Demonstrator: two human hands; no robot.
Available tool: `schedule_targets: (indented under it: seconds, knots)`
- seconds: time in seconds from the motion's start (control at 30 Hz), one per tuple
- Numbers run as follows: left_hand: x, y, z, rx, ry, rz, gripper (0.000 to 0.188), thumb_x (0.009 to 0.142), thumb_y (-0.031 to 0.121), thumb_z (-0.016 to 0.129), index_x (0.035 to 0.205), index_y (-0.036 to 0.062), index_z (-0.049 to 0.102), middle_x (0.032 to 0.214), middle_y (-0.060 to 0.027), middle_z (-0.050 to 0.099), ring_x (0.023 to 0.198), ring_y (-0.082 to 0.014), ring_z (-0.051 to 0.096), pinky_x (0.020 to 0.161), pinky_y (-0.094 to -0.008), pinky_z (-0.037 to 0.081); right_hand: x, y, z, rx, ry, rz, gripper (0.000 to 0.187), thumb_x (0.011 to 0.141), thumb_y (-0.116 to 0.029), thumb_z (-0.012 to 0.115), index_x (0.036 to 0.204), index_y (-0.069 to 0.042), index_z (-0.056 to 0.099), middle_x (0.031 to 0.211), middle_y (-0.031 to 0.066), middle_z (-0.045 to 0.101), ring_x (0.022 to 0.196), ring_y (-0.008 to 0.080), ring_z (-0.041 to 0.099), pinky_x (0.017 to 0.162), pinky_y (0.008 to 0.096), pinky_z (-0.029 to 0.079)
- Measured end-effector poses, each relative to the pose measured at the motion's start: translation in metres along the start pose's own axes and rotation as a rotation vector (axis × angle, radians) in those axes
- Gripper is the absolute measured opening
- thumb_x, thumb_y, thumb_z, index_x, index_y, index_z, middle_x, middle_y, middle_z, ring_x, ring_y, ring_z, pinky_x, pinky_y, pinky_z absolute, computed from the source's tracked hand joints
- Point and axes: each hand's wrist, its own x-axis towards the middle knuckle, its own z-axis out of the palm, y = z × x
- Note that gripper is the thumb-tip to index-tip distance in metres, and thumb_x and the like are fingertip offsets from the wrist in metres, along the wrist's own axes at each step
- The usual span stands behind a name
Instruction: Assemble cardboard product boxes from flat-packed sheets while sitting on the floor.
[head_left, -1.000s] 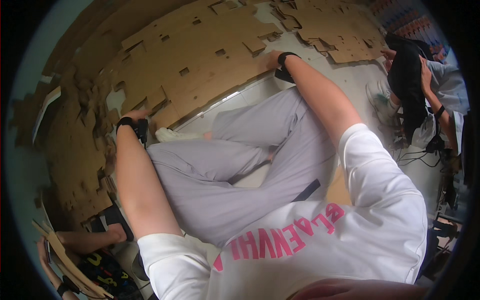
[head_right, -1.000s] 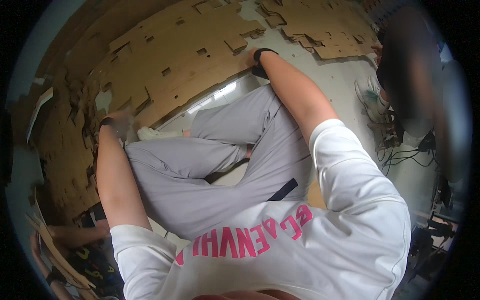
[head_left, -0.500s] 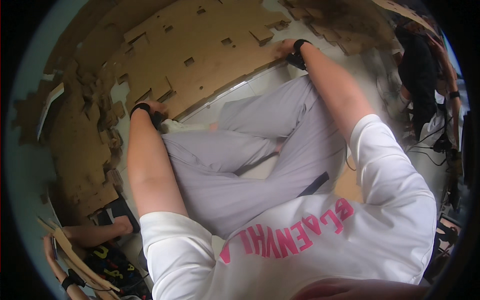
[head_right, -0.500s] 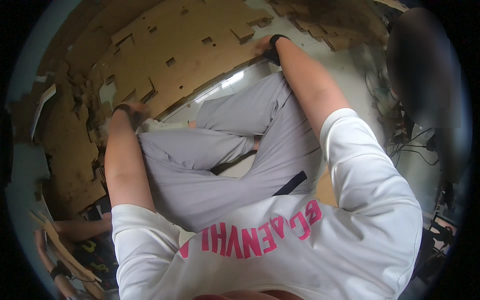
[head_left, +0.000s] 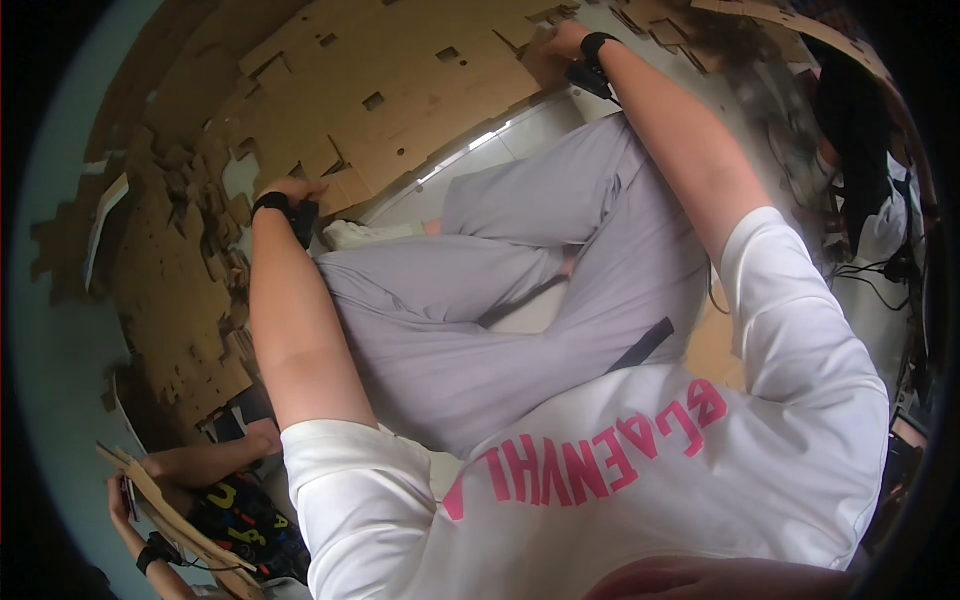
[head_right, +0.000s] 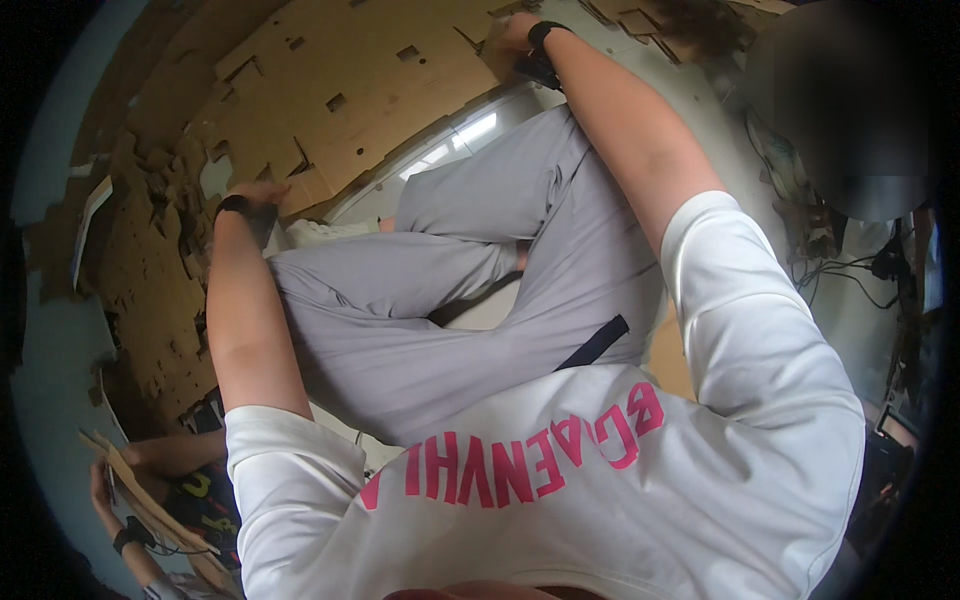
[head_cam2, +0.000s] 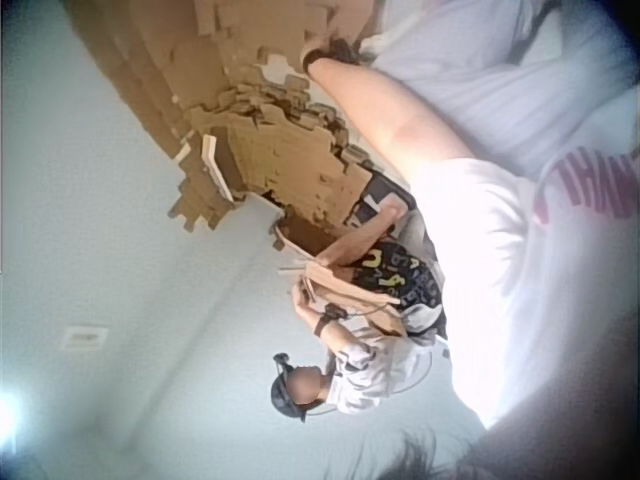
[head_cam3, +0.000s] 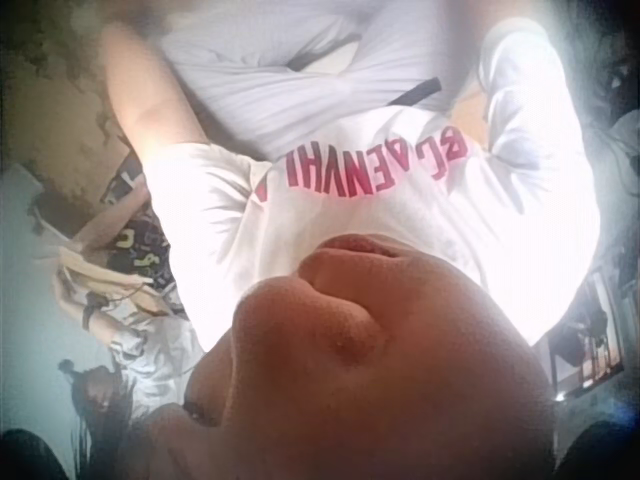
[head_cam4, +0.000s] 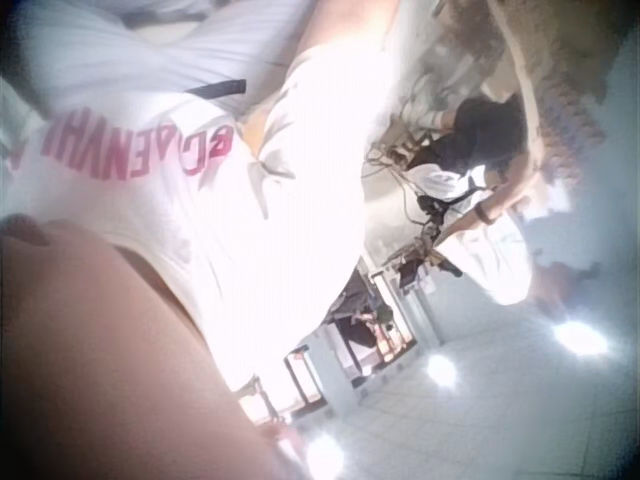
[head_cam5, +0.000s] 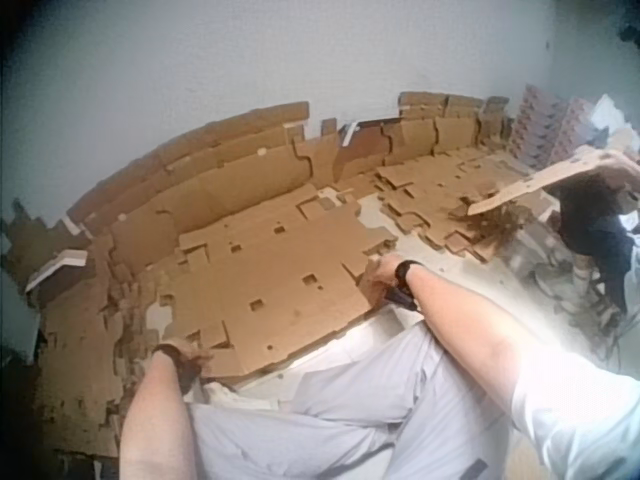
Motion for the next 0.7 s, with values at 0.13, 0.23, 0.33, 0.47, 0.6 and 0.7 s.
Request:
schedule_targets:
  seconds: [0.13, 0.23, 0.33, 0.47, 0.6, 0.7]
  knots:
    - [-0.033, 0.04, 0.006, -0.15, -0.057, 0.15, 0.059, 0.084, 0.063, 0.073, 0.097, 0.0058, 0.071, 0.087, -0.005, 0.069, 0.065, -0.017, 0.059, 0.061, -0.0343, 0.048, -0.026, -0.017, -0.001, 0.194, -0.164, -0.14, 0.07, 0.084, -0.06, 0.067, 0.121, -0.001, 0.069, 0.108, 0.0132, 0.074, 0.088, 0.0252, 0.073, 0.078, 0.0392, 0.056]
    - [-0.059, 0.076, 0.019, -0.341, -0.308, 0.169, 0.066, 0.088, 0.064, 0.065, 0.109, 0.0022, 0.069, 0.101, -0.0053, 0.07, 0.076, -0.0161, 0.063, 0.068, -0.0345, 0.05, -0.038, -0.029, -0.003, 0.276, -0.338, -0.109, 0.078, 0.085, -0.066, 0.064, 0.129, -0.002, 0.064, 0.116, 0.0128, 0.072, 0.097, 0.0225, 0.072, 0.082, 0.0374, 0.055]
    - [-0.071, 0.098, 0.039, -0.061, -0.257, 0.258, 0.06, 0.096, 0.055, 0.059, 0.128, 0.0052, 0.063, 0.107, -0.0049, 0.067, 0.09, -0.0176, 0.062, 0.083, -0.0353, 0.052, -0.037, -0.034, -0.001, 0.265, -0.391, -0.048, 0.077, 0.086, -0.068, 0.062, 0.132, -0.006, 0.063, 0.117, 0.0108, 0.07, 0.098, 0.0204, 0.07, 0.084, 0.0347, 0.053]
    - [-0.068, 0.099, 0.057, 0.293, -0.245, 0.355, 0.059, 0.092, 0.048, 0.062, 0.14, 0.0136, 0.059, 0.119, -0.008, 0.068, 0.099, -0.0186, 0.066, 0.09, -0.0352, 0.051, -0.028, -0.032, 0.014, 0.021, -0.457, -0.221, 0.065, 0.092, -0.051, 0.066, 0.15, -0.027, 0.051, 0.103, 0.0079, 0.07, 0.086, 0.0173, 0.066, 0.08, 0.0333, 0.052]
    - [-0.056, 0.093, 0.06, 0.469, -0.259, 0.416, 0.067, 0.095, 0.048, 0.062, 0.153, 0.02, 0.044, 0.135, -0.0112, 0.063, 0.116, -0.0247, 0.061, 0.101, -0.0377, 0.046, -0.027, -0.038, 0.029, -0.124, -0.438, -0.262, 0.061, 0.092, -0.047, 0.064, 0.149, -0.035, 0.05, 0.103, 0.009, 0.071, 0.084, 0.02, 0.068, 0.079, 0.0347, 0.053]
    - [-0.046, 0.093, 0.061, 0.553, -0.237, 0.437, 0.068, 0.094, 0.046, 0.063, 0.154, 0.0204, 0.043, 0.137, -0.0157, 0.062, 0.12, -0.0278, 0.06, 0.104, -0.0373, 0.044, -0.031, -0.048, 0.032, -0.321, -0.368, -0.328, 0.062, 0.09, -0.044, 0.064, 0.15, -0.037, 0.049, 0.101, 0.0093, 0.071, 0.082, 0.022, 0.069, 0.079, 0.0356, 0.054]
